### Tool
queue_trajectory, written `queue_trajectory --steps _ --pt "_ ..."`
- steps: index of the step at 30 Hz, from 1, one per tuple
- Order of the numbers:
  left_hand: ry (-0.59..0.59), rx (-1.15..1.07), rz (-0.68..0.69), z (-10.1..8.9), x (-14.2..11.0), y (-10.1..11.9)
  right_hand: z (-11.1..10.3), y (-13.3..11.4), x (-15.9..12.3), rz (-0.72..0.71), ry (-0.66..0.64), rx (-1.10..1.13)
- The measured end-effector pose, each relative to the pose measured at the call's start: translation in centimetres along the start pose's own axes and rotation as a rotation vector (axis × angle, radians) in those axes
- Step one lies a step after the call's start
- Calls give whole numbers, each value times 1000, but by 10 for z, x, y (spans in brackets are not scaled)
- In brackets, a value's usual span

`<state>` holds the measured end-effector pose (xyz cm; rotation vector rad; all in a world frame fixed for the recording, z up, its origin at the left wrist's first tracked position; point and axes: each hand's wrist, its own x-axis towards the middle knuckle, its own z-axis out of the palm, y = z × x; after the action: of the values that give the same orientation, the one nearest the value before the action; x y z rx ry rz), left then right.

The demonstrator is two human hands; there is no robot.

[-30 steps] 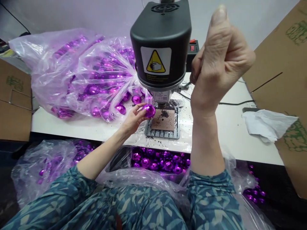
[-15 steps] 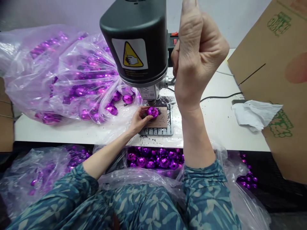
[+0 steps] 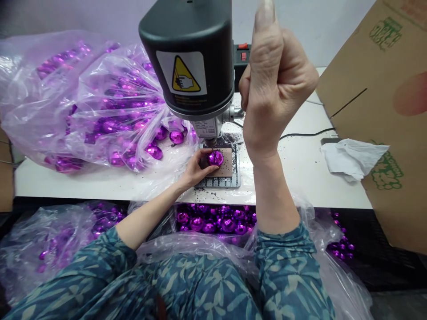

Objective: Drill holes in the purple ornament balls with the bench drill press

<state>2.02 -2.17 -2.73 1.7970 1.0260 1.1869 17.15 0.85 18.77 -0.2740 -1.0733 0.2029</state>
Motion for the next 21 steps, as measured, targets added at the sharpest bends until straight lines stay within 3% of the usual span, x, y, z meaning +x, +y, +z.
queue_trajectory --steps 11,21 --pt "33 8 27 2 0 -6 -21 -16 -35 -59 -12 -147" --pt "34 3 42 1 0 -5 -31 -5 -49 -244 -55 -73"
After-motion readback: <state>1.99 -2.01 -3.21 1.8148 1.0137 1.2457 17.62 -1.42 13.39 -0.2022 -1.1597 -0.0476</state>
